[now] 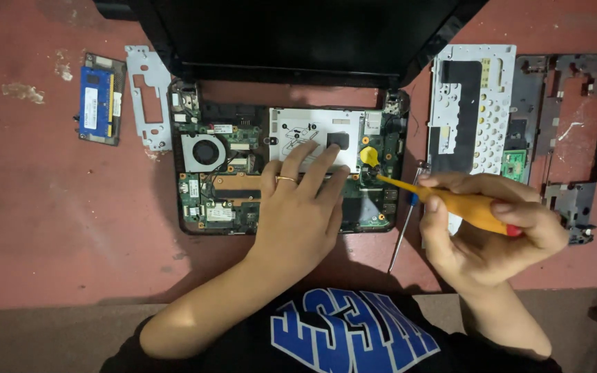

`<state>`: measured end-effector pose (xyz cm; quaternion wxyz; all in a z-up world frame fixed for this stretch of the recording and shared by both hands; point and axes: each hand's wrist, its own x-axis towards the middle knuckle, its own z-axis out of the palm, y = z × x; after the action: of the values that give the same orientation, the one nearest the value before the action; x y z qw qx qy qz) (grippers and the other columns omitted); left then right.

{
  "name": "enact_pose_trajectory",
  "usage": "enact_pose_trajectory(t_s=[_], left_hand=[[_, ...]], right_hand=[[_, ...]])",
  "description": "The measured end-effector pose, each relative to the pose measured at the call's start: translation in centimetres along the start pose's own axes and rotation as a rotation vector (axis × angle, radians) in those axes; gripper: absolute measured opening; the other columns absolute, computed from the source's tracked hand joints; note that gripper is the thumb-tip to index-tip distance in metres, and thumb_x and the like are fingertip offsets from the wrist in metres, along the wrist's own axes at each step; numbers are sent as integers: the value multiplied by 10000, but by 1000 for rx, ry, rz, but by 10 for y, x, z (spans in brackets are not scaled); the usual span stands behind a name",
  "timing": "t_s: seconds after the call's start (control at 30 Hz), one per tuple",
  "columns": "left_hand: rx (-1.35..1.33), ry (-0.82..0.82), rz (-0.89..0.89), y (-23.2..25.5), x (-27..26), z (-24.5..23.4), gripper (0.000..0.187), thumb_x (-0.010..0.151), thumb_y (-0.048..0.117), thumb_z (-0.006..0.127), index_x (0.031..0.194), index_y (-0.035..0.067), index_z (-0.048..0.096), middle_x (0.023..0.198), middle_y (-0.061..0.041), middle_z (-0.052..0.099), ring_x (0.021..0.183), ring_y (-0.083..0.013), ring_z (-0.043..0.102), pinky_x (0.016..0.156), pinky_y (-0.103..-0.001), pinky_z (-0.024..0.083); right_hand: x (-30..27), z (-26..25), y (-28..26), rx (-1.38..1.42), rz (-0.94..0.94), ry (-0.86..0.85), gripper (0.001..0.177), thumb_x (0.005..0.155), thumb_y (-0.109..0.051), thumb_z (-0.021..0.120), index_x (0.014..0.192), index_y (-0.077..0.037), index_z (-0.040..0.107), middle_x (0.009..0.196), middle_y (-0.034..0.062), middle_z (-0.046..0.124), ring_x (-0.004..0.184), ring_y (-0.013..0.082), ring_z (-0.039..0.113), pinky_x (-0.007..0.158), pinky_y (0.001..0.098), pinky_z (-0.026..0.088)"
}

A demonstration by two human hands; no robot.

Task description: Disassembling and reassembling internal components of a laptop using a screwdriver

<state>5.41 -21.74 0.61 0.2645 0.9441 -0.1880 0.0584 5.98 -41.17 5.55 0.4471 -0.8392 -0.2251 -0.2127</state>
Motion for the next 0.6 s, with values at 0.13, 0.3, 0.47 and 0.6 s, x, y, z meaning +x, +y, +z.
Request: enact_pose_trajectory(t_s=[0.13, 0.3, 0.47, 0.6], left_hand=[[17, 8, 2, 1, 1, -4, 289, 825, 164, 663, 1108, 102, 665, 1336, -63, 522, 1266, -307, 445, 935, -511, 382], [40, -23, -3, 1, 0, -4, 349, 808, 183, 676, 1149, 112, 667, 1344, -60, 515, 1275, -303, 431, 940, -518, 378], [26, 6, 3, 1, 0, -3, 348, 814, 172, 672, 1156, 110, 666, 1336, -59, 532, 1263, -304, 446, 935, -517, 386], [-48, 36, 17, -3, 0, 1, 260, 820, 121, 647, 1075, 77, 672, 1304, -84, 560, 1248, -335, 463, 914, -531, 419]], right_hand=[[3, 7, 5, 2, -48, -16, 509, 911, 165, 622, 1117, -98, 238, 1044, 222, 471, 834, 309, 669, 725, 322, 623], [-1, 12, 10, 89, -26, -23, 479, 883, 187, 617, 1067, -78, 262, 1011, 232, 505, 852, 327, 683, 726, 329, 640], [8, 4, 7, 52, -23, -182, 377, 903, 104, 632, 1050, -39, 316, 1006, 245, 538, 872, 337, 703, 727, 333, 656], [29, -31, -15, -276, 37, -627, 492, 1032, -277, 321, 1360, 90, 326, 1292, 354, 532, 1173, 463, 575, 1020, 520, 524]])
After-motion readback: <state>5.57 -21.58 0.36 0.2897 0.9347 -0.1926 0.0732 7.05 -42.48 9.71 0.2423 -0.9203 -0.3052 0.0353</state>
